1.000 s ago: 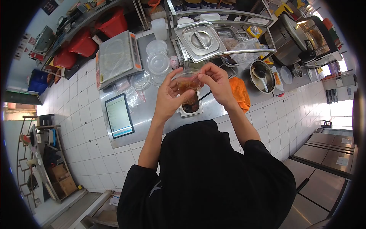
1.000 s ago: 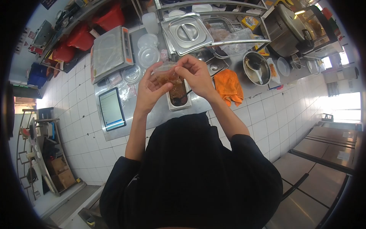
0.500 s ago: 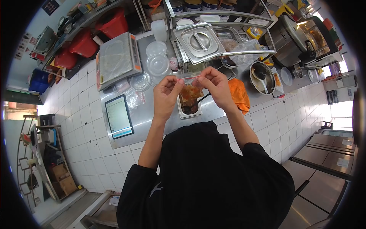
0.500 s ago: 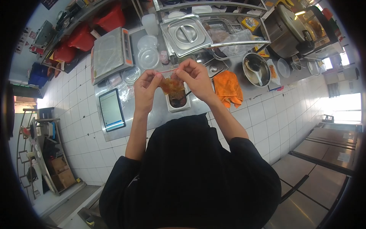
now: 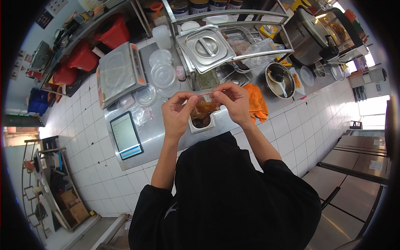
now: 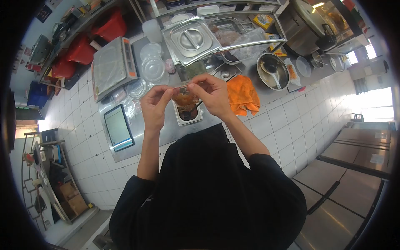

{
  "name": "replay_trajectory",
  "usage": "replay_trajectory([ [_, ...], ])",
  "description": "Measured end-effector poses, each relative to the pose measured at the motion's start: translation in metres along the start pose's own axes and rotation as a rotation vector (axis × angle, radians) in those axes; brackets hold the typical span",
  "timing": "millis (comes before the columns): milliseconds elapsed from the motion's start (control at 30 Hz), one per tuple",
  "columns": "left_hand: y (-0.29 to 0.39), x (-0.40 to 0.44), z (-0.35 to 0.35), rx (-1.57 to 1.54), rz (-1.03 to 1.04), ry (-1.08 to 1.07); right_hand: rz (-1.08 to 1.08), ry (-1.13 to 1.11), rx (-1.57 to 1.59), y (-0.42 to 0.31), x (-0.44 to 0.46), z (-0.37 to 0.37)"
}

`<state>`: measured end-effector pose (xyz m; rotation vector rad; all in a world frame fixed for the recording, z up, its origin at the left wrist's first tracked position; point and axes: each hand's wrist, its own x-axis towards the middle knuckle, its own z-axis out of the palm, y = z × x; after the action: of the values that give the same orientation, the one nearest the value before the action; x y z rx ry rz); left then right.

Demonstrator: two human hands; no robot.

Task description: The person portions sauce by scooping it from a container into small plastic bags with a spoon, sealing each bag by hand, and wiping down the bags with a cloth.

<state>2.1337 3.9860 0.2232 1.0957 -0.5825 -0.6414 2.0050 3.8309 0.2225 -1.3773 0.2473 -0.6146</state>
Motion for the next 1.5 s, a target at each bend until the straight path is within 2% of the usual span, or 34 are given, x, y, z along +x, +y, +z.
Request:
replay_trajectory([
  [200, 0.005, 0.002, 0.021, 0.002, 0.039, -0.099, -0.082, -0.037, -0.183, -0.011, -0.007, -0.014],
  [300, -0.004, 0.008, 0.038, -0.015, 0.084, -0.127, -0.063, -0.035, -0.118, -0.022, -0.008, -0.028],
  [400, -0.013, 0.014, 0.064, 0.019, 0.086, -0.142, -0.155, -0.055, -0.095, -0.022, -0.004, -0.048],
  [500, -0.021, 0.026, 0.089, -0.016, 0.025, -0.164, -0.177, -0.047, -0.120, -0.035, -0.002, -0.073],
  [633, -0.029, 0.045, 0.127, 0.154, 0.075, -0.222, -0.089, -0.070, -0.210, -0.052, 0.006, -0.117],
  [767, -0.043, 0.059, 0.167, 0.236, 0.121, -0.144, -0.106, -0.107, -0.223, -0.059, 0.027, -0.158],
  [800, -0.049, 0.063, 0.174, 0.248, 0.142, -0.116, -0.015, -0.099, -0.227, -0.064, 0.033, -0.167],
  [900, -0.069, 0.082, 0.190, 0.259, 0.203, -0.071, -0.063, -0.268, -0.281, -0.071, 0.076, -0.209],
  [1000, -0.073, 0.095, 0.221, 0.091, 0.026, 0.178, 0.046, -0.404, -0.336, -0.080, 0.123, -0.236],
  [1100, -0.092, 0.089, 0.228, 0.151, 0.001, 0.178, 0.317, -0.242, -0.270, -0.069, 0.186, -0.263],
  [1133, -0.112, 0.078, 0.216, 0.305, -0.142, 0.016, 0.428, -0.163, -0.224, -0.054, 0.205, -0.274],
  [1200, -0.143, 0.061, 0.219, 0.545, -0.412, -0.149, 0.576, 0.023, -0.062, -0.011, 0.237, -0.292],
  [1267, -0.211, 0.037, 0.220, 0.877, -0.448, -0.190, 0.640, 0.228, 0.166, 0.046, 0.262, -0.306],
  [1367, -0.272, 0.011, 0.228, 1.319, -0.318, -0.217, 0.444, 0.467, 0.202, 0.091, 0.292, -0.301],
  [1400, -0.284, 0.010, 0.224, 1.329, -0.376, -0.309, 0.394, 0.466, 0.186, 0.103, 0.301, -0.297],
  [1500, -0.308, 0.009, 0.214, 1.396, -0.152, -0.293, 0.171, 0.447, -0.509, 0.117, 0.320, -0.280],
])
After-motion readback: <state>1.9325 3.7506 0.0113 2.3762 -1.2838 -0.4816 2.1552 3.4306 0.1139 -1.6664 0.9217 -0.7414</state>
